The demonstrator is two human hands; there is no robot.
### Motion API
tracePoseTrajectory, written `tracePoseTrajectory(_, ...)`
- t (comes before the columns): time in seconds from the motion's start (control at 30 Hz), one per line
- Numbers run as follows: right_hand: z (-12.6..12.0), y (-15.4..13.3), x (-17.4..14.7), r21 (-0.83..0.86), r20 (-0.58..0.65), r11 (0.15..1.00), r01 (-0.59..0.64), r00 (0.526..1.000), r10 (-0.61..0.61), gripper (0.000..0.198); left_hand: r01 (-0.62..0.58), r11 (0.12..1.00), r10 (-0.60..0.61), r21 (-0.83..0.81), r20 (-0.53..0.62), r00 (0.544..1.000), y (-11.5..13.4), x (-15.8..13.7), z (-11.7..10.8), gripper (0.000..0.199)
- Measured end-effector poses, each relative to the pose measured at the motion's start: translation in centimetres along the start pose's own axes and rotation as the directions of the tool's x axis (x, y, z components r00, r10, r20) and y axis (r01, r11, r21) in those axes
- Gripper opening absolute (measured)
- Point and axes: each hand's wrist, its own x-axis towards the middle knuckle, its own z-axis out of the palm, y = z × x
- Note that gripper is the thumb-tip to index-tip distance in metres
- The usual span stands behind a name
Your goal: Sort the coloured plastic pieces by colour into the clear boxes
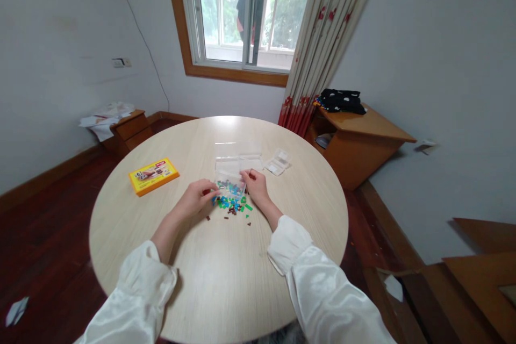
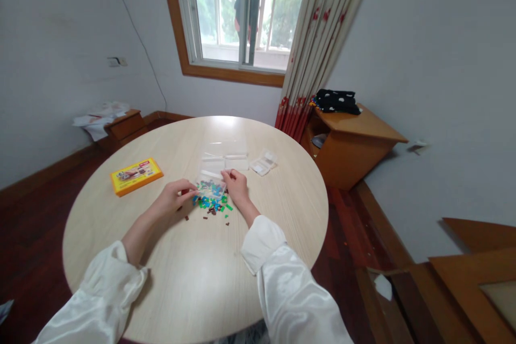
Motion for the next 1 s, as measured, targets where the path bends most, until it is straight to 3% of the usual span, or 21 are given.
tracePoseTrajectory(0.13,0.3,0.0,0.0,0.128,0.045,0.986,-0.111,0.993,0.106,0.034,-0.008,0.977,0.051,0.212,-0.199,0.979,-1.2,0.3,-1.2,0.021)
tracePoseTrajectory(0.3,0.5,0.1,-0.1,0.159,0.022,0.984,-0.086,0.996,0.083,0.04,0.237,0.893,-0.041,0.382,-0.456,0.889,-3.7,0.6,-2.3,0.027)
tracePoseTrajectory(0.5,0.3,-0.2,-0.3,0.142,0.061,0.985,-0.101,0.994,0.093,0.038,0.357,0.806,-0.123,0.473,-0.457,0.881,-5.8,1.2,-2.3,0.035)
tracePoseTrajectory(0.63,0.3,-0.3,-0.4,0.126,0.056,0.987,-0.096,0.994,0.089,0.039,0.402,0.754,-0.194,0.52,-0.408,0.892,-6.0,1.5,-2.0,0.037)
tracePoseTrajectory(0.8,0.2,-0.3,-0.4,0.113,0.072,0.989,-0.099,0.993,0.091,0.041,0.478,0.678,-0.266,0.558,-0.42,0.867,-5.7,1.7,-2.1,0.037)
tracePoseTrajectory(0.9,0.2,-0.2,-0.4,0.101,0.08,0.989,-0.11,0.992,0.102,0.043,0.547,0.637,-0.249,0.543,-0.527,0.813,-5.7,1.2,-3.3,0.042)
tracePoseTrajectory(1.0,0.2,-0.3,-0.4,0.095,0.083,0.99,-0.107,0.992,0.099,0.044,0.665,0.573,-0.268,0.479,-0.658,0.704,-6.1,0.2,-5.5,0.06)
